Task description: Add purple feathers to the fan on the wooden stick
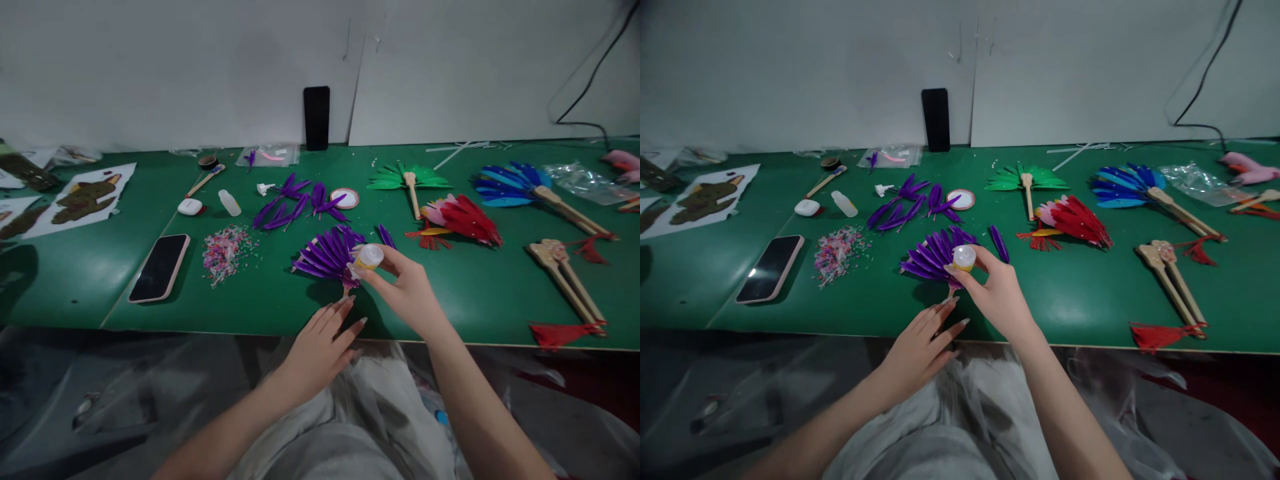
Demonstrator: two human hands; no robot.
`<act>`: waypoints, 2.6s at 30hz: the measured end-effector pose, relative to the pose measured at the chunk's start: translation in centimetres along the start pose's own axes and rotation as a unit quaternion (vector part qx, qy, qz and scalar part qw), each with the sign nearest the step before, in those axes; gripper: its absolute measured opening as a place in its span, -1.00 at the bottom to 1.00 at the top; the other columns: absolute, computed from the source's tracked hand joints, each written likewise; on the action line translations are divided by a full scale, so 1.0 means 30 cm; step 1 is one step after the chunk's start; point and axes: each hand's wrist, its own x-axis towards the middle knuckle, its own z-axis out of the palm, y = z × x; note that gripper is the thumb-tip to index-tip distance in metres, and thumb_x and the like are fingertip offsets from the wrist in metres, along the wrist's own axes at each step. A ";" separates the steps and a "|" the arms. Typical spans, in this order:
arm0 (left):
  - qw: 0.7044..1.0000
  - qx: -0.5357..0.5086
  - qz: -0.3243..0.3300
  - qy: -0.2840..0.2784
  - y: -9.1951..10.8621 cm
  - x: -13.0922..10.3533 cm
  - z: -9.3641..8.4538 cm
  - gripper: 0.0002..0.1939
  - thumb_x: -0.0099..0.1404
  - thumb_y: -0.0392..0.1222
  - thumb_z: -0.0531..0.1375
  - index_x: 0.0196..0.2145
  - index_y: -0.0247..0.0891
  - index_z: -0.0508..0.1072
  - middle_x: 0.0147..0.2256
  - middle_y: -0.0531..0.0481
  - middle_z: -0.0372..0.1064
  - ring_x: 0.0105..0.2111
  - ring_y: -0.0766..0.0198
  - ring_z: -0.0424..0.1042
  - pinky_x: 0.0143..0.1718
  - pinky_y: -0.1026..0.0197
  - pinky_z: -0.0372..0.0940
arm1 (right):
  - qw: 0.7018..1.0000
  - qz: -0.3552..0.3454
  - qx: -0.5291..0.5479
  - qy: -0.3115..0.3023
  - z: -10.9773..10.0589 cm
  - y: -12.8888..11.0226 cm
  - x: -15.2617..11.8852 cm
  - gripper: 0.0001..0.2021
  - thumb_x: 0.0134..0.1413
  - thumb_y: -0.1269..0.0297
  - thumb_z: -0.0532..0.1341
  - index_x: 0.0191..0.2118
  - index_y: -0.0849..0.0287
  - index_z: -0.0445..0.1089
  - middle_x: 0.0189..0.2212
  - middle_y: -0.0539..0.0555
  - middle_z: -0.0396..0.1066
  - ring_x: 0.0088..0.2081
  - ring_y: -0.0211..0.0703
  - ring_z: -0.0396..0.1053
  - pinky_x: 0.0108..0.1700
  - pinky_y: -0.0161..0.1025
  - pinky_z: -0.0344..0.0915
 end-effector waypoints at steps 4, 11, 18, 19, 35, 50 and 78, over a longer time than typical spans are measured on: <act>1.000 0.021 0.001 -0.005 0.001 -0.002 0.006 -0.48 0.30 -0.18 0.11 0.19 -0.28 0.13 0.24 -0.34 0.01 0.26 -0.01 -0.02 0.13 -0.08 0.15 | 1.000 0.003 -0.010 -0.006 -0.012 -0.012 -0.006 -0.76 0.04 0.18 0.26 -0.18 0.15 0.39 -0.23 0.10 0.52 -0.19 -0.02 0.47 -0.13 -0.14 0.38; 0.999 0.045 -0.003 -0.022 0.006 0.007 0.004 -0.39 0.25 -0.15 0.17 0.22 -0.23 0.10 0.25 -0.29 -0.01 0.25 -0.01 0.00 0.15 -0.05 0.10 | 1.000 0.010 -0.018 -0.009 -0.038 -0.029 -0.002 -0.78 0.03 0.18 0.26 -0.20 0.13 0.40 -0.24 0.09 0.53 -0.17 0.01 0.48 -0.14 -0.13 0.38; 0.998 0.056 -0.005 -0.030 0.007 0.008 -0.001 -0.39 0.25 -0.12 0.18 0.21 -0.23 0.12 0.24 -0.26 0.04 0.23 -0.02 0.04 0.14 -0.05 0.11 | 0.999 -0.002 0.046 0.002 0.013 -0.017 0.014 -0.73 0.01 0.20 0.28 -0.16 0.18 0.40 -0.18 0.12 0.51 -0.14 -0.05 0.46 -0.07 -0.17 0.36; 0.998 0.058 -0.006 -0.034 0.008 0.008 -0.002 -0.40 0.26 -0.11 0.17 0.21 -0.22 0.12 0.24 -0.25 0.04 0.24 -0.01 0.03 0.15 -0.04 0.10 | 0.999 0.000 0.049 0.003 0.020 -0.013 0.018 -0.73 0.01 0.21 0.28 -0.15 0.19 0.40 -0.17 0.13 0.50 -0.13 -0.05 0.45 -0.06 -0.16 0.35; 0.997 0.058 -0.009 -0.046 0.008 0.008 0.000 -0.38 0.25 -0.13 0.17 0.22 -0.21 0.09 0.25 -0.25 0.00 0.25 -0.01 -0.01 0.15 -0.06 0.08 | 1.000 -0.003 -0.014 0.000 0.004 -0.024 0.004 -0.78 0.03 0.20 0.26 -0.19 0.17 0.39 -0.27 0.10 0.52 -0.22 -0.05 0.48 -0.18 -0.21 0.37; 0.998 0.047 -0.013 -0.034 0.004 0.009 0.012 -0.39 0.23 -0.12 0.20 0.20 -0.21 0.13 0.23 -0.24 0.05 0.23 0.01 0.03 0.15 -0.03 0.08 | 1.000 -0.013 -0.003 0.008 0.018 -0.038 0.000 -0.76 0.03 0.21 0.26 -0.17 0.18 0.40 -0.21 0.11 0.52 -0.17 -0.04 0.48 -0.13 -0.20 0.37; 0.998 0.042 -0.014 -0.041 0.008 0.014 0.004 -0.41 0.23 -0.14 0.19 0.19 -0.21 0.14 0.23 -0.25 0.04 0.24 0.02 0.02 0.15 -0.04 0.10 | 1.000 -0.001 -0.006 -0.017 -0.001 -0.043 -0.010 -0.74 0.03 0.18 0.26 -0.15 0.16 0.39 -0.22 0.10 0.53 -0.16 -0.02 0.48 -0.10 -0.15 0.37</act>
